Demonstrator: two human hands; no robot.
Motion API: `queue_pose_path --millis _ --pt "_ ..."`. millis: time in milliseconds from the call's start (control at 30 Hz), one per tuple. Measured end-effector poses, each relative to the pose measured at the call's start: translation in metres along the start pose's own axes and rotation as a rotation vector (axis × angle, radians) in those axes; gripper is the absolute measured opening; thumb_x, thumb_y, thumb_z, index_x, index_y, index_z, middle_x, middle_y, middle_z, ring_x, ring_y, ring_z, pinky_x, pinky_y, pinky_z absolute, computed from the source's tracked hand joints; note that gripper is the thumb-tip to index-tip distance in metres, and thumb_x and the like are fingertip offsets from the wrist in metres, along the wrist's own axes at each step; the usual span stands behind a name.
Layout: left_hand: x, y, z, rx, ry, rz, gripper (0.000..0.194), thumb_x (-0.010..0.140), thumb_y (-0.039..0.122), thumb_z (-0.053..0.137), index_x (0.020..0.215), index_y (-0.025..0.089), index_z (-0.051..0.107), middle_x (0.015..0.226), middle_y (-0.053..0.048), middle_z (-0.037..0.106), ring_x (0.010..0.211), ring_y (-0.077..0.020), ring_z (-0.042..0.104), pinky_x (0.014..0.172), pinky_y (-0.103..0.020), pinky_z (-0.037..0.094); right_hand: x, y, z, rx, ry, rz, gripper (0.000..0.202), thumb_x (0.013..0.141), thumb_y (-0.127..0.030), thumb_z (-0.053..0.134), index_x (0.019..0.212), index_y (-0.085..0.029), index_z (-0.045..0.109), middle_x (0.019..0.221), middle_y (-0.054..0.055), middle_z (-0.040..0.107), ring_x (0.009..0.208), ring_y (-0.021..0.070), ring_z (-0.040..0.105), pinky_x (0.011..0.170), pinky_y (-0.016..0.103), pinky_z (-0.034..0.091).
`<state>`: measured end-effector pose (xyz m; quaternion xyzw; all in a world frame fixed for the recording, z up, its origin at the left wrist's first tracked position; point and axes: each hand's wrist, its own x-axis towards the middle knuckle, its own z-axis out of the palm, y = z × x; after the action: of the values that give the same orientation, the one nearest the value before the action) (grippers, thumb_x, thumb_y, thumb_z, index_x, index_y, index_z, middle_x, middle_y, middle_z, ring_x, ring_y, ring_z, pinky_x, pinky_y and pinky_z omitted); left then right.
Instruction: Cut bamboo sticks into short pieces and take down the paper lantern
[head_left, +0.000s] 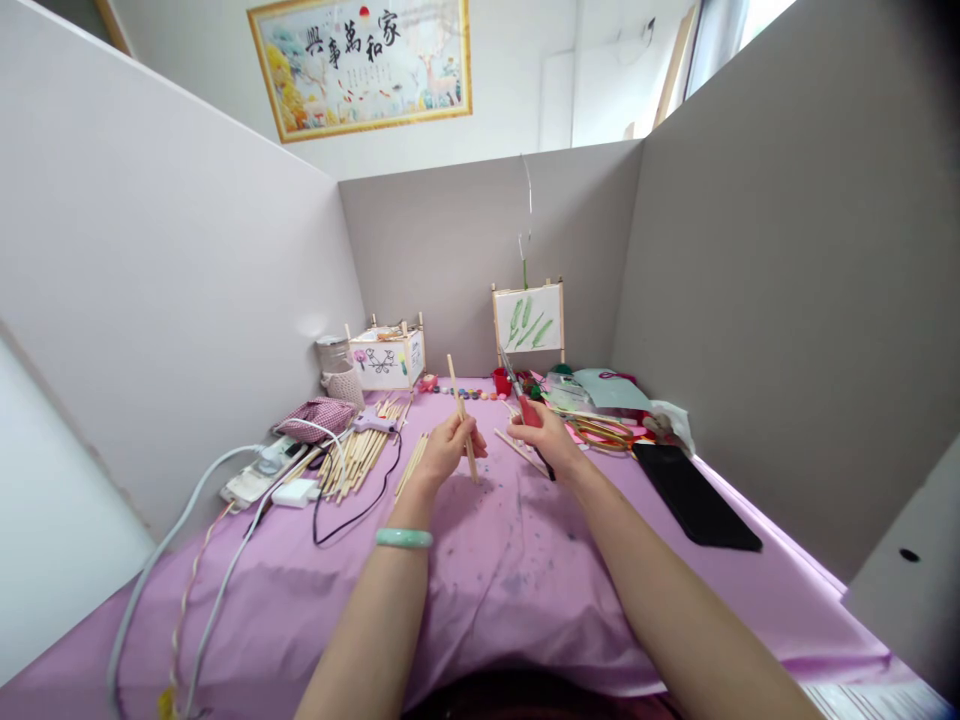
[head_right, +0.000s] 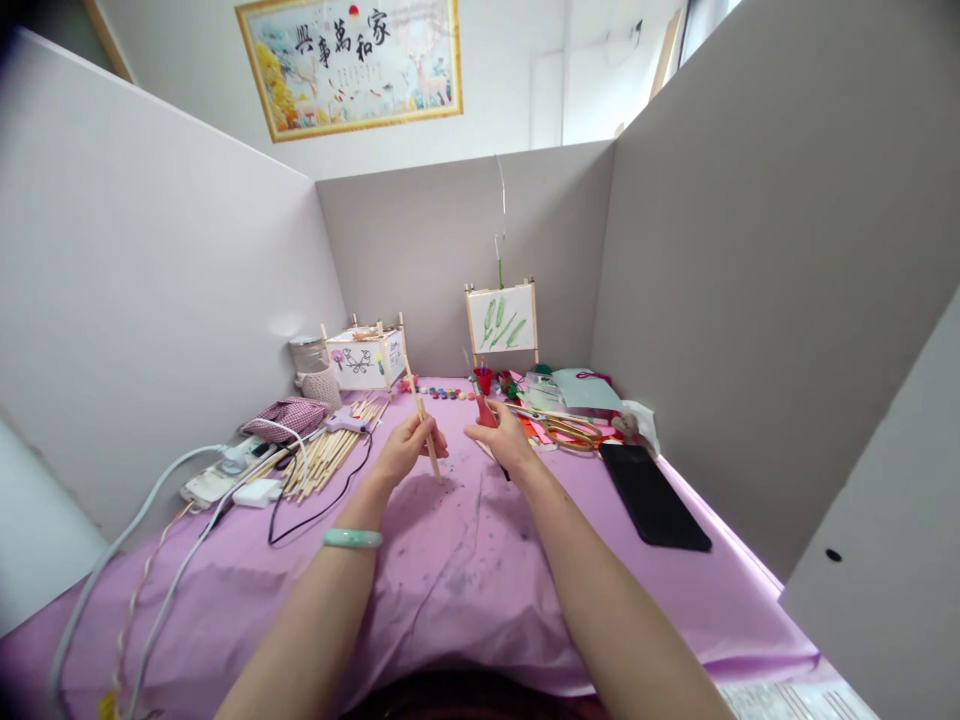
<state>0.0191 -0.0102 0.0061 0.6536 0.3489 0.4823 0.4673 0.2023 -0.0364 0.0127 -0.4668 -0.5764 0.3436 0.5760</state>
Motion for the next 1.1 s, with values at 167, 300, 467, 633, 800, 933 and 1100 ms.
queue_pose_path --millis 167,300,467,633,800,933,1100 --pt "-0.005 0.006 0.0 -0.062 -0.125 -0.023 0.032 0.078 0.045 0.061 0.088 0.017 0.05 0.071 -0.002 0.065 0.063 -0.0162 0.066 0.066 -0.035 0.055 0.001 0.001 -0.001 -0.028 -0.032 -0.031 0.051 0.061 -0.032 0.071 0.109 -0.021 0.059 0.097 0.003 0.064 0.089 0.0203 0.059 0.077 0.032 0.046" --pt "-0.005 0.006 -0.002 -0.066 -0.193 -0.028 0.032 0.077 0.044 0.063 0.09 0.016 0.054 0.074 -0.003 0.066 0.069 -0.0171 0.067 0.07 -0.036 0.055 -0.001 -0.003 -0.001 -0.03 -0.042 -0.049 0.05 0.061 -0.031 0.072 0.109 -0.021 0.06 0.098 0.003 0.064 0.092 0.0216 0.059 0.081 0.035 0.046" --pt "-0.004 0.002 -0.005 -0.079 -0.206 -0.039 0.033 0.078 0.046 0.063 0.092 0.017 0.055 0.077 -0.004 0.067 0.072 -0.0182 0.067 0.071 -0.037 0.055 -0.006 -0.011 0.001 0.017 -0.075 -0.022 0.055 0.06 -0.031 0.074 0.112 -0.021 0.058 0.099 0.006 0.064 0.098 0.0244 0.059 0.081 0.036 0.047" --pt "-0.004 0.002 -0.005 -0.1 -0.198 -0.06 0.033 0.076 0.045 0.065 0.092 0.017 0.057 0.075 -0.004 0.067 0.07 -0.018 0.067 0.072 -0.037 0.054 -0.005 -0.014 -0.007 -0.009 -0.148 -0.06 0.058 0.064 -0.037 0.074 0.116 -0.021 0.056 0.107 0.007 0.064 0.102 0.0245 0.06 0.086 0.038 0.048" --pt "-0.002 0.001 -0.009 -0.131 -0.199 -0.093 0.033 0.075 0.042 0.067 0.093 0.016 0.06 0.075 -0.005 0.067 0.072 -0.0183 0.067 0.074 -0.037 0.054 -0.006 -0.03 -0.044 -0.257 -0.197 -0.108 0.065 0.069 -0.05 0.071 0.126 -0.022 0.053 0.126 0.009 0.058 0.115 0.0275 0.055 0.098 0.041 0.042" --pt "-0.001 -0.001 -0.012 -0.169 -0.202 -0.129 0.036 0.073 0.043 0.069 0.096 0.016 0.062 0.076 -0.004 0.067 0.073 -0.0183 0.067 0.074 -0.037 0.054 -0.014 -0.056 -0.073 -0.602 -0.312 -0.182 0.073 0.067 -0.052 0.073 0.131 -0.023 0.052 0.136 0.009 0.052 0.124 0.0323 0.047 0.103 0.044 0.037" --pt "0.0 -0.002 -0.013 -0.22 -0.211 -0.161 0.036 0.07 0.042 0.073 0.094 0.016 0.064 0.073 -0.002 0.065 0.07 -0.0165 0.066 0.074 -0.037 0.053 -0.015 -0.082 -0.081 -0.82 -0.411 -0.246 0.07 0.066 -0.049 0.073 0.128 -0.023 0.054 0.131 0.009 0.056 0.119 0.032 0.051 0.096 0.041 0.041"
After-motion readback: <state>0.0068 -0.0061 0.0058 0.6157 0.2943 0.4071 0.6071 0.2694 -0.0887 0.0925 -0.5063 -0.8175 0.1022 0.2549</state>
